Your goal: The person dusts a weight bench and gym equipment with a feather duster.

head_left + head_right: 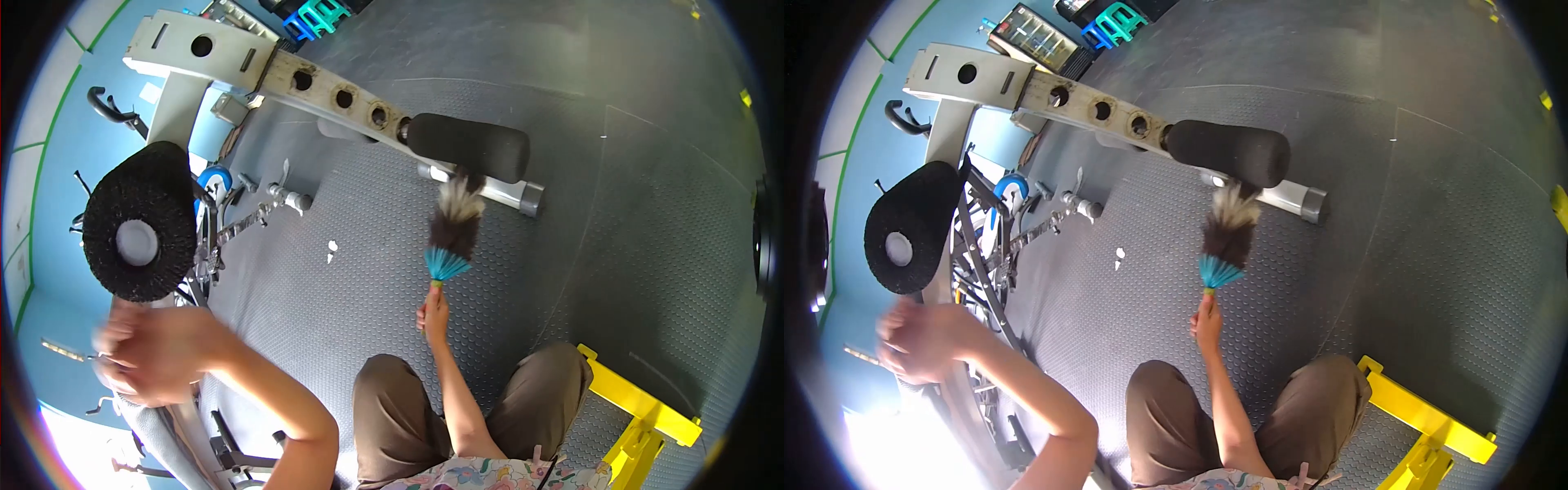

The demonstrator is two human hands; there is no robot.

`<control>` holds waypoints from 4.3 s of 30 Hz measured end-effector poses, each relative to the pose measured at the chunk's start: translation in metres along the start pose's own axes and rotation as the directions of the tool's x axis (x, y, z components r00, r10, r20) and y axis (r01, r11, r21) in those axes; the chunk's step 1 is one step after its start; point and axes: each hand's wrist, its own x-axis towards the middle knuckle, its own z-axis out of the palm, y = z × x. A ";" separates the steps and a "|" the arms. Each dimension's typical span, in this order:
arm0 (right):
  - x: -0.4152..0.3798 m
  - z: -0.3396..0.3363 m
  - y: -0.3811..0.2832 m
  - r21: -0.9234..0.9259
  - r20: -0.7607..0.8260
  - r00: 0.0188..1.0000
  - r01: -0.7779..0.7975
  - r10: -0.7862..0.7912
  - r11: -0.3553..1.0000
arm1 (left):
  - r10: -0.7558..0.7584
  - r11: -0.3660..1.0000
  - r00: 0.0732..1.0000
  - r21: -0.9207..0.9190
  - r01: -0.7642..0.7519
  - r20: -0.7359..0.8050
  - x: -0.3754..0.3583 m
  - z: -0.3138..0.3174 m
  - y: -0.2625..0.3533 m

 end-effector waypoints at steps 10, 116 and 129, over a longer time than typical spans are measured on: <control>-0.007 -0.018 0.029 -0.182 0.067 0.996 0.077 -0.066 0.980 | 0.023 0.291 0.546 -0.528 0.798 0.838 -0.063 0.153 0.173; -0.304 0.073 -0.237 -0.555 0.813 0.573 0.816 -0.103 0.161 | -0.248 0.904 0.802 -0.167 0.393 0.543 -0.143 -0.139 -0.176; -0.305 0.066 -0.131 -0.589 0.756 0.390 0.056 0.525 0.807 | -0.102 0.985 0.425 0.030 0.172 0.900 -0.010 -0.187 -0.243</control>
